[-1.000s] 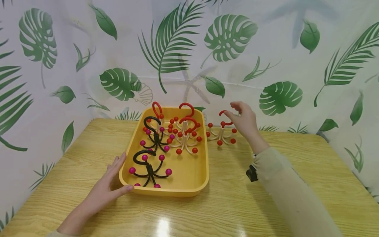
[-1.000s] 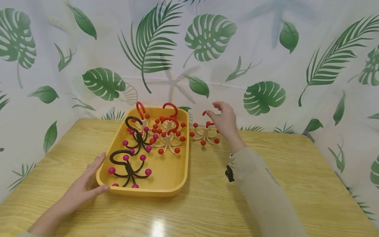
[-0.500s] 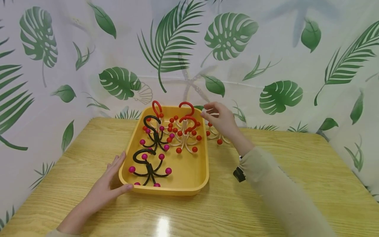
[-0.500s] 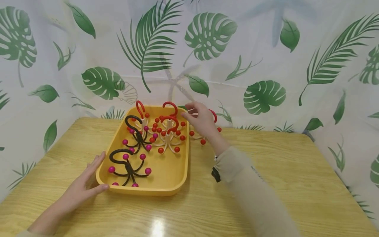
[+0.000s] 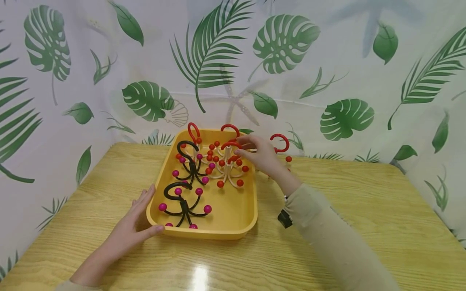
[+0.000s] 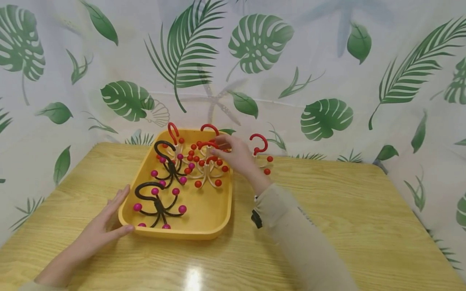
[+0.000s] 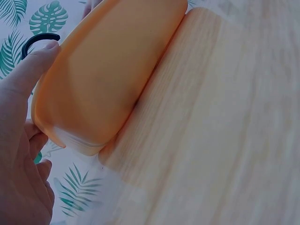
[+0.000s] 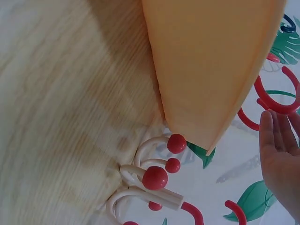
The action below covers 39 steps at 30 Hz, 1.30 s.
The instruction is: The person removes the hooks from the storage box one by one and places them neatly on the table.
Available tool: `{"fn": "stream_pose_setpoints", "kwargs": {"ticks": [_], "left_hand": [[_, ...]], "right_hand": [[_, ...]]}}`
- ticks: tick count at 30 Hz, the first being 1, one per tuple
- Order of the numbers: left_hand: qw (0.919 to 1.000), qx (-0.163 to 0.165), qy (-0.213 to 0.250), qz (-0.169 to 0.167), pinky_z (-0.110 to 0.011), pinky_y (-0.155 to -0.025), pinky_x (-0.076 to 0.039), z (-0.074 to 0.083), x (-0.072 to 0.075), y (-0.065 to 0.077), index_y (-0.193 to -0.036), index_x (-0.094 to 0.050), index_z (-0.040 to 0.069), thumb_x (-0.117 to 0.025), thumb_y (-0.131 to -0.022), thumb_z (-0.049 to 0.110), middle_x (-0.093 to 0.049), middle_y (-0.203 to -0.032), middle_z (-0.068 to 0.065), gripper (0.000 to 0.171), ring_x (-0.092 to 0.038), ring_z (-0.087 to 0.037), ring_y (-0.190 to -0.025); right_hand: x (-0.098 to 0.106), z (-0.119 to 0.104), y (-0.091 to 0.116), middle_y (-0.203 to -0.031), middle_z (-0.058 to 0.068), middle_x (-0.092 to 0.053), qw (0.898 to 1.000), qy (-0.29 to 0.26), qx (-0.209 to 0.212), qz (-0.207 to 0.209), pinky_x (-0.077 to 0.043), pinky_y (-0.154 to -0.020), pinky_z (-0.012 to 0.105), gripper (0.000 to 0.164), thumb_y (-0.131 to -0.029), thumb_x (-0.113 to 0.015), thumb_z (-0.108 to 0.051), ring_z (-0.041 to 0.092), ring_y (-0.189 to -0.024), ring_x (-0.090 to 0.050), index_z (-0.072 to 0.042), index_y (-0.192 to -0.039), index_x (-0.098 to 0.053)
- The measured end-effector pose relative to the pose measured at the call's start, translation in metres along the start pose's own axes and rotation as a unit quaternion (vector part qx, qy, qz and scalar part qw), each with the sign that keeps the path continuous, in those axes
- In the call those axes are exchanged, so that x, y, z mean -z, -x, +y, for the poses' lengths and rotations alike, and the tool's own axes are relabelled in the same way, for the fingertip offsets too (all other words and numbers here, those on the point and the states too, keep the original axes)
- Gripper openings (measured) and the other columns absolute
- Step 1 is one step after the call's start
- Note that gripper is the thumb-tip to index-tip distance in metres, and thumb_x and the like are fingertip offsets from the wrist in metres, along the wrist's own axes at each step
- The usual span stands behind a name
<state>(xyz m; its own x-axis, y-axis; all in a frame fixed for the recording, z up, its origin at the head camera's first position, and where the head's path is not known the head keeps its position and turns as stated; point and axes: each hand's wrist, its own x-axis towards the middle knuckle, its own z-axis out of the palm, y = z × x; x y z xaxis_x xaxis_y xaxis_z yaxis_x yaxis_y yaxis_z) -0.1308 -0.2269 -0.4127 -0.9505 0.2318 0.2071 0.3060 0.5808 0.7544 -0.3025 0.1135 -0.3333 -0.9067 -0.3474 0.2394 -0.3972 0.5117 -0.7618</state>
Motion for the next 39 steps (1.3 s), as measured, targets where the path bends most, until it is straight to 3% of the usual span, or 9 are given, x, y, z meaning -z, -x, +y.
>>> {"fn": "stream_pose_setpoints", "kwargs": {"ticks": [10,19,39], "left_hand": [[1.0000,0.004,0.001,0.000,-0.059,-0.113,-0.002,-0.001,0.000,-0.001,-0.155,-0.014,0.025,-0.074,-0.084,0.027,-0.014,-0.158,-0.010,0.093,-0.005,-0.038,-0.143],[1.0000,0.004,0.003,-0.001,-0.059,-0.113,-0.002,0.000,0.000,0.000,-0.155,-0.014,0.025,-0.074,-0.084,0.027,-0.013,-0.159,-0.009,0.093,-0.005,-0.038,-0.143],[0.9999,0.014,-0.002,-0.003,-0.061,-0.112,-0.002,-0.002,-0.001,-0.002,-0.155,-0.012,0.024,-0.073,-0.085,0.027,-0.010,-0.159,-0.007,0.093,-0.004,-0.039,-0.143]], "right_hand": [[-0.008,0.000,0.002,-0.116,0.007,-0.063,1.000,-0.004,-0.018,0.010,-0.054,-0.085,0.034,0.035,-0.088,-0.070,-0.022,0.022,-0.103,-0.060,-0.010,-0.120,-0.061],[-0.013,0.002,0.001,-0.102,0.007,-0.067,0.999,-0.001,-0.003,0.045,-0.055,-0.080,0.032,0.020,-0.091,-0.067,-0.015,0.021,-0.093,-0.063,-0.006,-0.108,-0.065],[-0.004,-0.011,0.002,-0.101,0.008,-0.067,0.997,-0.005,0.015,0.077,-0.054,-0.085,0.034,0.019,-0.091,-0.067,-0.016,0.022,-0.093,-0.062,-0.004,-0.106,-0.066]]}}
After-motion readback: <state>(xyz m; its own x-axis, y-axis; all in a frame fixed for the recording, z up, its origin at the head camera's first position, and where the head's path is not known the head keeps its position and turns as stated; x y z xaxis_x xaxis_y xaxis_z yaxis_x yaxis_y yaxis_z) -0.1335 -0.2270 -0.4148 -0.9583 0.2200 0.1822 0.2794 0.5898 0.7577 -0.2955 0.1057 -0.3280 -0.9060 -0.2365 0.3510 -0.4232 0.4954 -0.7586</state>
